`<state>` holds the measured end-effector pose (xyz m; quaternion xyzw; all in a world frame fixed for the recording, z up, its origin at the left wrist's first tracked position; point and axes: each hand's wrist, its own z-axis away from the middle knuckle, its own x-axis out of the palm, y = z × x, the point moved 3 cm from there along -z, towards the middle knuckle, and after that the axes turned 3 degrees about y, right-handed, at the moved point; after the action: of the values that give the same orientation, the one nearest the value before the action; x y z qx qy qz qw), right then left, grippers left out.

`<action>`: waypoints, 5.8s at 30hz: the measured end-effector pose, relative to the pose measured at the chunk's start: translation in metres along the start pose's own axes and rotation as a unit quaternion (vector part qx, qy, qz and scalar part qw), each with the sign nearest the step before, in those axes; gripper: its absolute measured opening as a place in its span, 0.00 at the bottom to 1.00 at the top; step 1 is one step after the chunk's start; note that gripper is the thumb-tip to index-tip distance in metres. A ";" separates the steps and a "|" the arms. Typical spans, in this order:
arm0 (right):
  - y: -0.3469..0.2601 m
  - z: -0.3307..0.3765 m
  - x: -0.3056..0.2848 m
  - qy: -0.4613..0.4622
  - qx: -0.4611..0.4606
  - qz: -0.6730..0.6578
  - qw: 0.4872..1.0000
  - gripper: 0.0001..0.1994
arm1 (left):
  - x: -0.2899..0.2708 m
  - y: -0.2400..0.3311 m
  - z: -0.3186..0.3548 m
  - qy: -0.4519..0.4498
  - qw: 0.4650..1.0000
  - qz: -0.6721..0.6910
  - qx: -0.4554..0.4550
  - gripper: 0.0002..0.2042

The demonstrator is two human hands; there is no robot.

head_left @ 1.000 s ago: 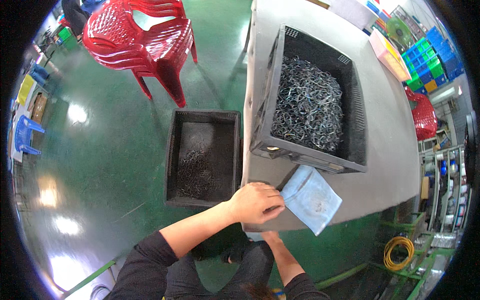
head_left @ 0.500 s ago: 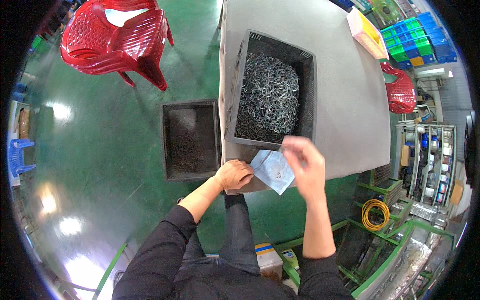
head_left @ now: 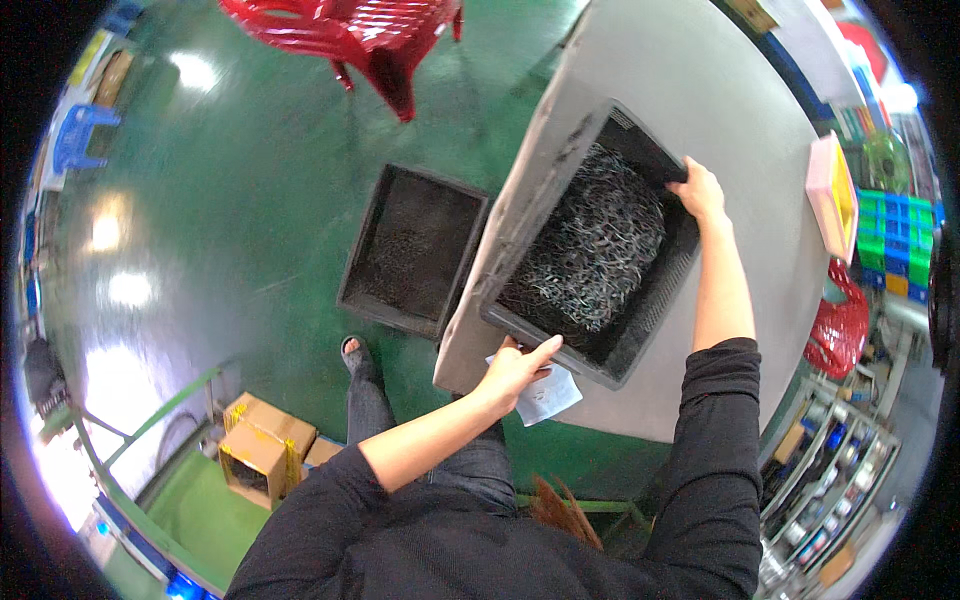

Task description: The person sorts small black plastic fasteners by hand, separating them into piles and placing them into red and black baskets. The person also moves a basket and a chair to reorganize the workspace.

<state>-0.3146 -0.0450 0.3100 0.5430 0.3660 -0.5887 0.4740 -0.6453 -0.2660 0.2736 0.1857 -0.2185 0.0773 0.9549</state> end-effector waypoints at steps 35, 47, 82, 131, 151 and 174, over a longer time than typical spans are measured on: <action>-0.309 -0.004 0.136 -0.150 -0.118 -0.021 0.981 0.14 | -0.281 -0.006 -0.045 0.187 0.981 0.038 0.027 0.23; -0.312 0.002 0.135 -0.204 -0.086 0.014 0.975 0.16 | -0.269 -0.011 -0.043 0.171 0.985 -0.024 -0.023 0.27; -0.390 0.010 0.126 -0.152 0.114 -0.302 0.934 0.28 | -0.354 0.542 -0.054 0.122 0.567 -0.629 0.518 0.09; -0.601 -0.124 0.307 -0.068 0.532 -0.524 0.662 0.06 | -0.237 0.644 -0.218 -0.086 0.411 -0.699 0.579 0.14; -0.654 0.273 0.207 0.484 0.765 -0.414 -0.097 0.07 | -0.204 0.230 -0.126 -0.622 -0.093 -0.737 0.246 0.17; -0.602 0.285 0.262 0.438 0.776 -0.442 -0.109 0.13 | -0.190 0.232 -0.105 -0.701 -0.078 -0.631 0.324 0.11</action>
<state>-0.9627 -0.1861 0.0417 -0.4044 0.0492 0.1913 0.8930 -0.8272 -0.0247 0.1757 -0.4873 0.5098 0.6675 0.2390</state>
